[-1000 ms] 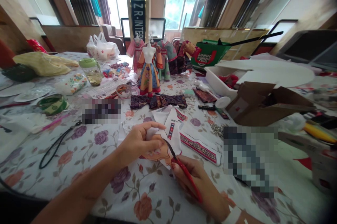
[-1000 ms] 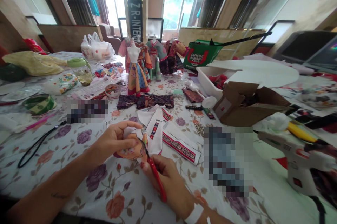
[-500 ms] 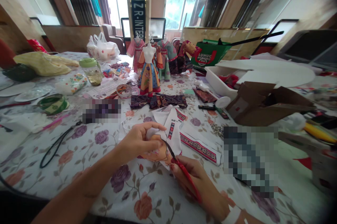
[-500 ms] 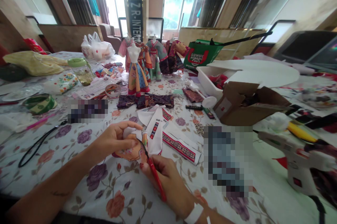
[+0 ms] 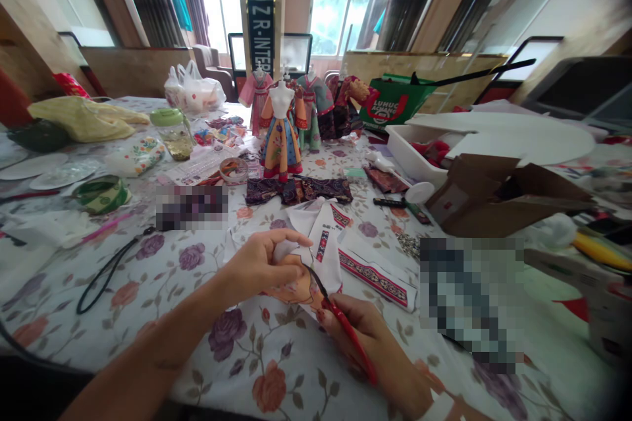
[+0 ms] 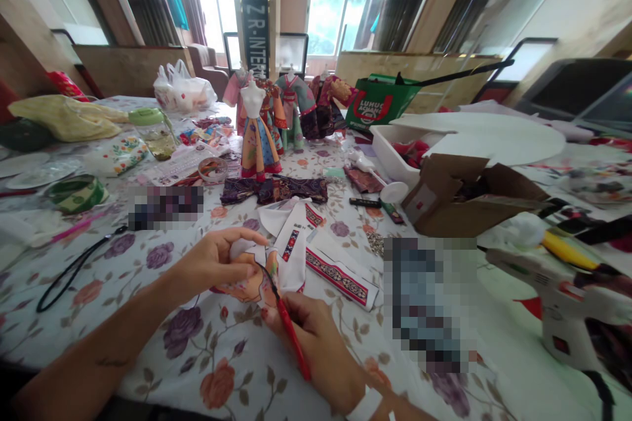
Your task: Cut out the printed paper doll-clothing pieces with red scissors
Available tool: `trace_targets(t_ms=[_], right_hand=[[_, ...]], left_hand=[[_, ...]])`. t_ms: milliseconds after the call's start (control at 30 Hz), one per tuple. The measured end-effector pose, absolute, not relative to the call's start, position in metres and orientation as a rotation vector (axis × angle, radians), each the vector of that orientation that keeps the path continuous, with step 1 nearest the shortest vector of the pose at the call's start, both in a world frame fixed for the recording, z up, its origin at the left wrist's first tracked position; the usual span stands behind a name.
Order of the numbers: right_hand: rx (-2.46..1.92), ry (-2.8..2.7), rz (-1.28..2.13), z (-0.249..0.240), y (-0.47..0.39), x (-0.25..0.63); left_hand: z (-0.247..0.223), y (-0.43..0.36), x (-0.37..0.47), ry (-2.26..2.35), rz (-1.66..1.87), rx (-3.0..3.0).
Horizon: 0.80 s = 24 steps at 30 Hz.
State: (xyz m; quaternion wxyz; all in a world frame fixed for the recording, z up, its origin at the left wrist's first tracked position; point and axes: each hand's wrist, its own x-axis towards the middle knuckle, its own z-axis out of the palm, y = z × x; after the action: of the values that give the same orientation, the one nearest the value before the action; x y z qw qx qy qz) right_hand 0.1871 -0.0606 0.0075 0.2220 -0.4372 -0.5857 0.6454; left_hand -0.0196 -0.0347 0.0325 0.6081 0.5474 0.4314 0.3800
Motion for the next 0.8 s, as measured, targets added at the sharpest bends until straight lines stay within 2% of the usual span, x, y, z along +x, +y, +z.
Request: trace_targets(t_ms=[533, 800], right_hand=[[-1.188, -1.741, 1.635, 0.0042, -0.0587, 0.1876], [-1.205, -1.681, 1.781, 0.0114, -0.0617, 0.1883]], left_hand=[[0.0316, -0.0349, -0.0212, 1.021, 0.871, 1.286], [0.0297, -0.0342, -0.0221, 1.012, 0.856, 1.295]])
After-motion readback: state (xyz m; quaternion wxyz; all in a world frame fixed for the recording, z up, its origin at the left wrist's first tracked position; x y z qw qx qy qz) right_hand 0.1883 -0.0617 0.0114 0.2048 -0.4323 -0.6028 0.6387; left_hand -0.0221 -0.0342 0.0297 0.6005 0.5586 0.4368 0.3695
